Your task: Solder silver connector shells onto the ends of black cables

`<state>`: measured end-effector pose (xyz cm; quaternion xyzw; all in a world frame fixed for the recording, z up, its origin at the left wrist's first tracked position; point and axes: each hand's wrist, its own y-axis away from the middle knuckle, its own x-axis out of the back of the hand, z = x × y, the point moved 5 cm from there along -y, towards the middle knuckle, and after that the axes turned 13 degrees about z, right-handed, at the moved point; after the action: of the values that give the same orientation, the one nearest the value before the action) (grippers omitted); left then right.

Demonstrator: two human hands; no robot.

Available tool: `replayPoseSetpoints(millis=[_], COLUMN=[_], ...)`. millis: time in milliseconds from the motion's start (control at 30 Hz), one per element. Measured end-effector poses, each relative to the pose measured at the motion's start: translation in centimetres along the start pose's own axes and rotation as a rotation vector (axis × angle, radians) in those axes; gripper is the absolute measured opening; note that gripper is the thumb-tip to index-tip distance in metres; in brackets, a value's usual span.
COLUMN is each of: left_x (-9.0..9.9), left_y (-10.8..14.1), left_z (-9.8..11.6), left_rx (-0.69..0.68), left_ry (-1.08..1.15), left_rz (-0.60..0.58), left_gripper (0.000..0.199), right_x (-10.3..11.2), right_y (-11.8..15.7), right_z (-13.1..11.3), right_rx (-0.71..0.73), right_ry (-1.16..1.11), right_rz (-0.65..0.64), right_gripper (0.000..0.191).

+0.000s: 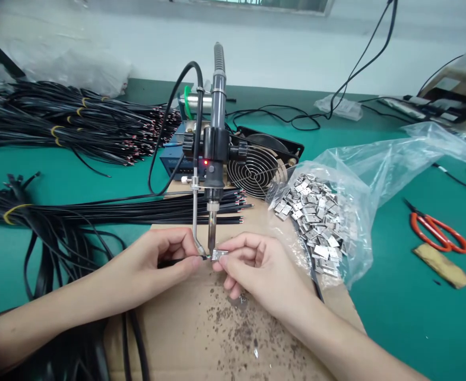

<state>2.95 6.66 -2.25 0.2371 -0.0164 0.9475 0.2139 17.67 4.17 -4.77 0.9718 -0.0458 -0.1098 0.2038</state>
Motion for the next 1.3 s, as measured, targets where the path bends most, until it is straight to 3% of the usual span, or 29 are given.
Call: replayPoseSetpoints(millis=[1300], left_x=[0.09], left_y=[-0.23], left_z=[0.13], left_rx=[0.004], left_ry=[-0.011], left_rz=[0.022], left_gripper=[0.018], right_x=[-0.03], right_y=[-0.04], right_z=[-0.08], right_rx=[-0.008], right_ry=[0.029], right_rz=[-0.008], right_gripper=[0.023])
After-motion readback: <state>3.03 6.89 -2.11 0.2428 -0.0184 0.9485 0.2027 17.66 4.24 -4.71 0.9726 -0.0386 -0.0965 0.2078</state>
